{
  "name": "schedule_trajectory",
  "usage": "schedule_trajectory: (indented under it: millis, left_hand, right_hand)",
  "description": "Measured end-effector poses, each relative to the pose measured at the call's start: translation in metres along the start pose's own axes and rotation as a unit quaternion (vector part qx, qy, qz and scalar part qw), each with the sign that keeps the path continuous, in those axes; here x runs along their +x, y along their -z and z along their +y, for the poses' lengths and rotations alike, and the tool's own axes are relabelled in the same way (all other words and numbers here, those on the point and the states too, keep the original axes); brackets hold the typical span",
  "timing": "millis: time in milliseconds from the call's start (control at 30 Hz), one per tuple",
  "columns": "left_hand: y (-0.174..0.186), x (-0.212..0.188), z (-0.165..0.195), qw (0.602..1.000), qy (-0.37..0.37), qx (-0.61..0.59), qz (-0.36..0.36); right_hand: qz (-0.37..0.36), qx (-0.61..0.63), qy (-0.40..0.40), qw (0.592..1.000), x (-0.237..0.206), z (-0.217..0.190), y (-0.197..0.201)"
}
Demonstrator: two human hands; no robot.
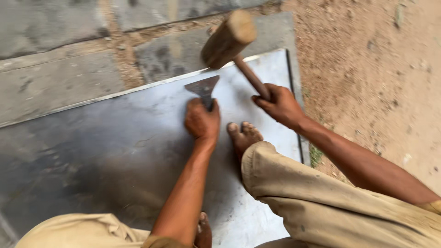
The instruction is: The person uses a hammer and a chisel-like tool to shape the edges of a large metal sheet. They systematically work along the perimeter, striking the tool to bend or flatten the metal edges.
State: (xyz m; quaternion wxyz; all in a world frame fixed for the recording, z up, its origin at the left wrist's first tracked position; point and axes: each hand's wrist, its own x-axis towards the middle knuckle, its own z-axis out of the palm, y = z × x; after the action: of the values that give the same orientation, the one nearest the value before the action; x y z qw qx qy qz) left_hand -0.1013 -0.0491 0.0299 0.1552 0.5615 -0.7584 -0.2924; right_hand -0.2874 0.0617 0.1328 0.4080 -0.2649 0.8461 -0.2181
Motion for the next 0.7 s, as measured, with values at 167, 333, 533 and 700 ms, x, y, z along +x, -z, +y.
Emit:
schedule_trajectory:
  millis: [167,333,533,700]
  left_hand:
    - [-0.1,-0.021,0.087,0.991,-0.049,-0.108,-0.063]
    - [-0.152,-0.001,0.16,0.982,0.038,-0.05,-0.176]
    - [-0.147,0.005,0.175,0.984,0.042,-0.025,-0.17]
    - [-0.147,0.01,0.182,0.986,0.051,-0.02,-0.156]
  right_hand:
    - [0.084,0.063,-0.112,0.988,-0.031,0.014,0.064]
    - [0.178,0.107,-0.057,0.977,-0.049,0.029,0.111]
    - [0.248,0.057,0.169,0.952,-0.049,0.047,0.14]
    - [0.18,-0.008,-0.032,0.983,-0.007,0.046,0.109]
